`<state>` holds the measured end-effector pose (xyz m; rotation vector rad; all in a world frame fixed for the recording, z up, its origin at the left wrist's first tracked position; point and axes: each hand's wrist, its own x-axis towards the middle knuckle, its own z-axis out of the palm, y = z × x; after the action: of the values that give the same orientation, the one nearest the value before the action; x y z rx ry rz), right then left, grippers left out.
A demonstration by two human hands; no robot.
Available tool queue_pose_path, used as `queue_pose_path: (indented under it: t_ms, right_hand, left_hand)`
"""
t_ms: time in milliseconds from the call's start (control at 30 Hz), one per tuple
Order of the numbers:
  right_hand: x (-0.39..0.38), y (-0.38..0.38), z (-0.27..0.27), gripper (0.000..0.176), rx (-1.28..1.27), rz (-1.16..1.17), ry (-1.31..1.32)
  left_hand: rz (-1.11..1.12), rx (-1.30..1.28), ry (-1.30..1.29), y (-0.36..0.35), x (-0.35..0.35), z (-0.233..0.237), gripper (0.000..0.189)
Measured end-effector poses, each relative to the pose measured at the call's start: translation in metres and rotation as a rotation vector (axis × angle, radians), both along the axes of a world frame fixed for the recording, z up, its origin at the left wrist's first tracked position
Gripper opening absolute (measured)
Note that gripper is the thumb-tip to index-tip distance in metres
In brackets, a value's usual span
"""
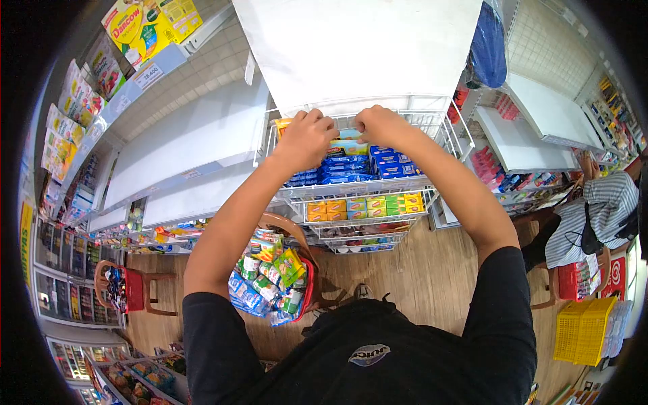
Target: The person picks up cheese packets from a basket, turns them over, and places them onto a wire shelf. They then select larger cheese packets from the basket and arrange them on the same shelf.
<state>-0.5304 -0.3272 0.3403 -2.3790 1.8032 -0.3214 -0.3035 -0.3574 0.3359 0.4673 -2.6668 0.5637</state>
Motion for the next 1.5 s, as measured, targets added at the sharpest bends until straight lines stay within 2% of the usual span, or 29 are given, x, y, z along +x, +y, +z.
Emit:
queue_pose_path:
  t_ms: [100, 200, 267, 367, 433, 500, 567, 800, 867, 967, 1100, 1200, 1267, 1367, 1500]
  right_hand:
    - [-0.002, 0.002, 0.005, 0.026, -0.041, 0.002, -0.098]
    - [0.002, 0.008, 0.014, 0.023, -0.072, 0.037, -0.178]
    - [0.010, 0.013, 0.016, 0.022, -0.085, 0.070, -0.214]
    - [0.031, 0.015, 0.010, 0.022, -0.129, 0.087, -0.208]
    - [0.048, 0.013, 0.001, 0.028, -0.126, 0.110, -0.059]
    - [0.063, 0.015, -0.003, 0.031, -0.129, 0.132, -0.031]
    - [0.078, 0.022, -0.005, 0.037, -0.109, 0.103, 0.060]
    - [0.104, 0.012, -0.027, 0.027, -0.265, 0.030, 0.261]
    - [0.102, 0.007, -0.030, 0.021, -0.278, -0.061, 0.146]
    - [0.101, 0.000, -0.032, 0.023, -0.260, -0.088, 0.132]
    - [0.094, -0.007, -0.029, 0.020, -0.158, -0.119, 0.106]
    - [0.086, -0.008, -0.032, 0.027, -0.241, -0.066, -0.010]
    - [0.083, -0.008, -0.030, 0.045, -0.194, -0.038, -0.035]
    - [0.081, -0.002, -0.026, 0.050, -0.197, 0.024, -0.119]
    - [0.082, 0.000, -0.023, 0.047, -0.153, -0.008, -0.147]
  left_hand:
    - [0.002, -0.009, 0.038, 0.001, 0.009, 0.010, 0.021]
    - [0.007, -0.008, 0.121, 0.001, 0.017, 0.017, 0.026]
    - [0.136, 0.042, 0.031, 0.006, 0.019, 0.022, 0.032]
    - [0.202, 0.062, 0.008, 0.001, 0.022, 0.029, 0.038]
    - [0.209, 0.051, 0.006, -0.006, 0.026, 0.022, 0.039]
    - [0.218, 0.035, 0.004, -0.014, 0.027, 0.022, 0.040]
    - [0.243, 0.179, -0.014, -0.020, 0.027, 0.025, 0.041]
    - [0.196, 0.226, 0.030, -0.021, 0.033, 0.031, 0.037]
    - [0.226, 0.273, 0.071, -0.018, 0.039, 0.036, 0.042]
    - [0.187, 0.355, 0.165, -0.015, 0.047, 0.043, 0.046]
    - [0.135, 0.478, 0.141, -0.021, 0.056, 0.048, 0.050]
    - [0.098, 0.580, 0.124, -0.018, 0.054, 0.053, 0.046]
    - [0.132, 0.554, 0.101, -0.019, 0.052, 0.053, 0.045]
    - [0.100, 0.590, 0.211, -0.024, 0.056, 0.054, 0.044]
    - [0.101, 0.619, 0.220, -0.022, 0.059, 0.065, 0.044]
